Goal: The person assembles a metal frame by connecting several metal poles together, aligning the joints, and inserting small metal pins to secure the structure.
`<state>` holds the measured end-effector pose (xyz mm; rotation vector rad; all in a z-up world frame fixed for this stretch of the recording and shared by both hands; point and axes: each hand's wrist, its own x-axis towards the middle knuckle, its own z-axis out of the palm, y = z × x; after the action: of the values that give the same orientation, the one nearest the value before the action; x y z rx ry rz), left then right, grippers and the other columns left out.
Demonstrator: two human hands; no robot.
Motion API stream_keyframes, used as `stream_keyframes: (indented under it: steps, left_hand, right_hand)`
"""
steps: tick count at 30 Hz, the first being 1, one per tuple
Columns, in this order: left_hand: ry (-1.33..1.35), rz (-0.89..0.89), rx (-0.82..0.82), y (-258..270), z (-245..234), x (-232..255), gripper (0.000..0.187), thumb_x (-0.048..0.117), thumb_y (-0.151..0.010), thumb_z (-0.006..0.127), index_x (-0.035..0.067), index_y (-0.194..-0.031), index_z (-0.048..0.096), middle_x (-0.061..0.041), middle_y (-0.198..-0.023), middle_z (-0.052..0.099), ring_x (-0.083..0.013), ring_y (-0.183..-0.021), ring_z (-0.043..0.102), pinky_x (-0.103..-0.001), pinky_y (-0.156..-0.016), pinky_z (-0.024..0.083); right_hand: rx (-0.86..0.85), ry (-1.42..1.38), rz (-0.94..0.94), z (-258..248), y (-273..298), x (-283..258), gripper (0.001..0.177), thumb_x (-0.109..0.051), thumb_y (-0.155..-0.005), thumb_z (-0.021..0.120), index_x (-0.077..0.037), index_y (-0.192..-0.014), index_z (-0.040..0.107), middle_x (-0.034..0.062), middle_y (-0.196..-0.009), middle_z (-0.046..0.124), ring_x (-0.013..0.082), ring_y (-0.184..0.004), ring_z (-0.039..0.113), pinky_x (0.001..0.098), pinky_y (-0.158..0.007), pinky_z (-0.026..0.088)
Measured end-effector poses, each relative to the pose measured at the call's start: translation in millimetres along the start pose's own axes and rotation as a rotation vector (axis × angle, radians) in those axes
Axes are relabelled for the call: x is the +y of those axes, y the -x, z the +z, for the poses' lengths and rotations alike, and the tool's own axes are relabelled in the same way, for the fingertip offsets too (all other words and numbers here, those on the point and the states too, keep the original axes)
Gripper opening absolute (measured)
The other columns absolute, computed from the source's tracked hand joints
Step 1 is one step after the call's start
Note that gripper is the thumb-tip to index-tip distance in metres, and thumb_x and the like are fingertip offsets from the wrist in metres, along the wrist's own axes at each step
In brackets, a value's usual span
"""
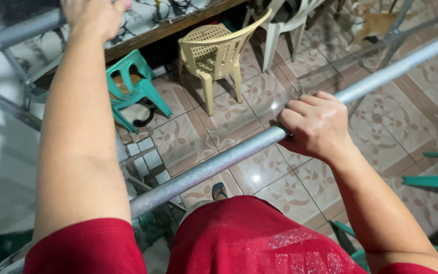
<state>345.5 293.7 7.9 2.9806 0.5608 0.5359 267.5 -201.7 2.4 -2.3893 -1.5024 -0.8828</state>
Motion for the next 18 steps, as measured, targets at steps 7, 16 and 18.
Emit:
stream_keyframes:
  steps: [7, 16, 18]
  left_hand:
    - [0.036, 0.222, 0.113, 9, 1, -3, 0.055, 0.046, -0.105, 0.067, 0.006, -0.143, 0.061, -0.028, -0.144, 0.055, -0.0484, -0.136, 0.043, -0.066, -0.104, 0.028]
    - [0.239, 0.778, -0.287, 67, -12, 202, 0.054, 0.05, -0.086, 0.072, 0.012, -0.124, 0.07, -0.019, -0.125, 0.062, -0.0369, -0.121, 0.056, -0.05, -0.1, 0.045]
    - [0.493, 0.938, -0.441, 100, -9, 252, 0.046, 0.041, -0.097, 0.061, 0.011, -0.131, 0.066, -0.017, -0.128, 0.063, -0.0338, -0.121, 0.061, -0.043, -0.103, 0.048]
  right_hand:
    - [0.111, -0.048, -0.034, -4, 1, -8, 0.033, -0.031, -0.067, 0.084, -0.015, -0.083, 0.06, 0.002, -0.077, 0.051, 0.0232, -0.072, 0.054, 0.0391, -0.071, 0.04]
    - [0.131, -0.16, 0.006, -9, 1, -12, 0.054, -0.03, -0.063, 0.086, -0.018, -0.113, 0.069, 0.0062, -0.106, 0.059, 0.0283, -0.101, 0.057, 0.05, -0.096, 0.042]
    - [0.156, -0.175, 0.034, -10, 12, -8, 0.062, -0.026, -0.059, 0.084, -0.018, -0.118, 0.069, 0.0104, -0.115, 0.059, 0.0319, -0.112, 0.057, 0.0552, -0.106, 0.041]
